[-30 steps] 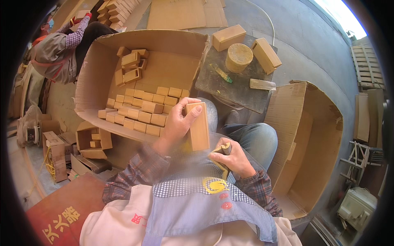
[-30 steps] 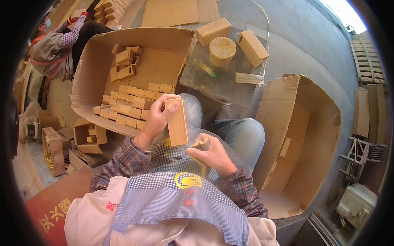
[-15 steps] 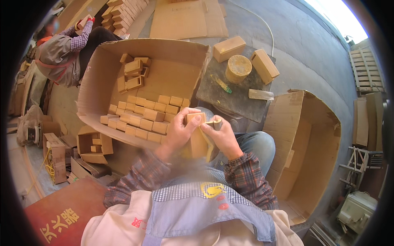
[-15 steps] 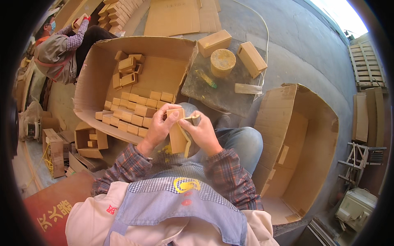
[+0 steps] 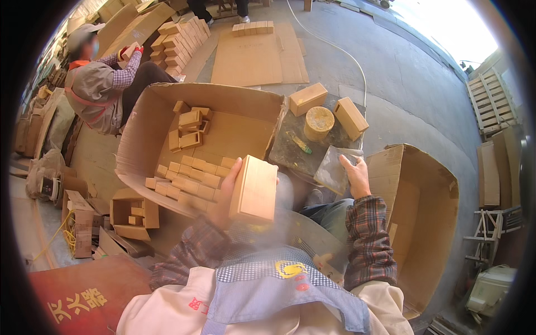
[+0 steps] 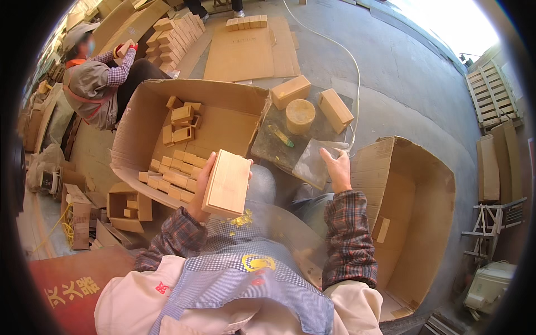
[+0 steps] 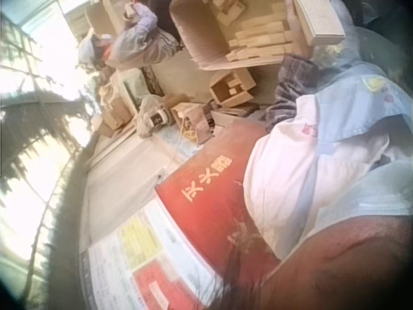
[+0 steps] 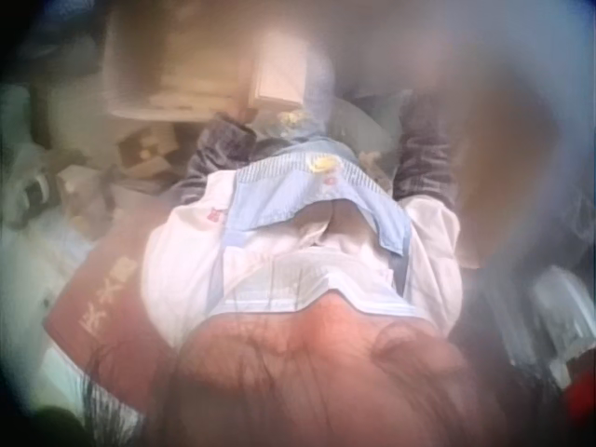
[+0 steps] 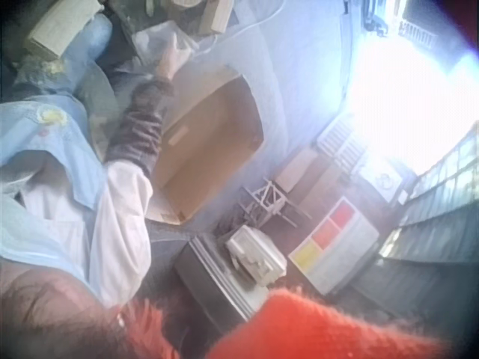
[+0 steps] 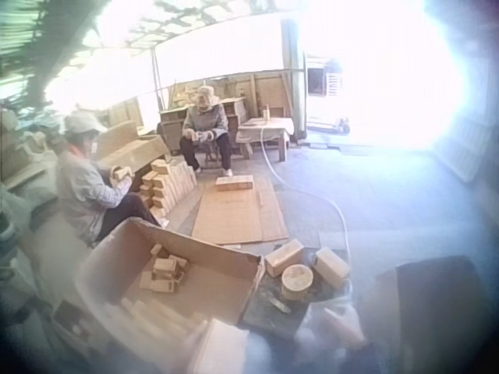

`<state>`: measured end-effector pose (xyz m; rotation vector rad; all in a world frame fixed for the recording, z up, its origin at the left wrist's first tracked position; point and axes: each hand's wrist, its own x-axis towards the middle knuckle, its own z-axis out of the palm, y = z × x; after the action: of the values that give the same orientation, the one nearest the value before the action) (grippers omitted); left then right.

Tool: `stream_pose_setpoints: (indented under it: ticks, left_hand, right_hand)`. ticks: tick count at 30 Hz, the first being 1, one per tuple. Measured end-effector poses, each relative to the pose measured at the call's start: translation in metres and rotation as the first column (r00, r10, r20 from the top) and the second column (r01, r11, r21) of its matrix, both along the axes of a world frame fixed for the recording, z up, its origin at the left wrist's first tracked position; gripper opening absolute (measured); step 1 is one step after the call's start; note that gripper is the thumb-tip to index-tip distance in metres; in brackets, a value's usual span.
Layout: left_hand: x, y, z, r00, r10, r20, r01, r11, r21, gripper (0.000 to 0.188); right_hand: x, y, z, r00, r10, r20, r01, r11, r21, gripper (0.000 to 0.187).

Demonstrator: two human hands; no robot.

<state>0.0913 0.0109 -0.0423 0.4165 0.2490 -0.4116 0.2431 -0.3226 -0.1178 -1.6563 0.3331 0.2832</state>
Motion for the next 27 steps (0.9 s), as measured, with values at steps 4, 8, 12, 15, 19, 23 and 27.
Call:
stream_pose_setpoints:
  ticks: [4,8,12,15,19,23,27]
  left_hand:
    - [0.001,-0.002,0.015,0.999,0.02,0.031,-0.015,0.991,-0.134,0.084]
    - [0.002,-0.016,0.024,0.995,0.096,-0.023,-0.099,0.971,-0.217,0.087]
    - [0.004,-0.03,0.029,0.968,0.074,0.239,-0.039,0.989,-0.146,0.074]
    - [-0.001,-0.023,0.037,0.955,0.081,0.287,-0.155,0.956,0.247,0.068]
    - [-0.008,0.019,0.064,0.902,-0.083,0.424,-0.22,0.757,0.615,0.077]
    - [-0.025,0.034,0.089,0.856,-0.315,0.411,-0.255,0.434,0.864,0.097]
    - [-0.03,0.022,0.096,0.67,-0.613,0.419,-0.565,-0.056,0.823,0.085]
  right_hand:
    - [-0.023,0.0,0.021,0.866,0.178,0.467,0.242,0.668,-0.703,0.063]
    - [-0.099,0.043,0.075,0.965,0.247,0.085,-0.258,0.954,0.15,0.051]
    - [-0.162,0.092,0.115,0.862,0.502,0.062,-0.39,0.58,0.716,0.061]
    - [-0.165,0.107,0.116,0.794,0.579,0.182,-0.574,0.619,0.537,0.062]
    - [-0.165,0.109,0.099,0.876,0.401,0.267,-0.43,0.901,0.062,0.061]
    - [-0.166,0.109,0.089,0.822,0.407,0.398,-0.39,0.912,-0.128,0.063]
    - [-0.16,0.12,0.089,0.735,0.482,0.477,-0.35,0.872,-0.342,0.064]
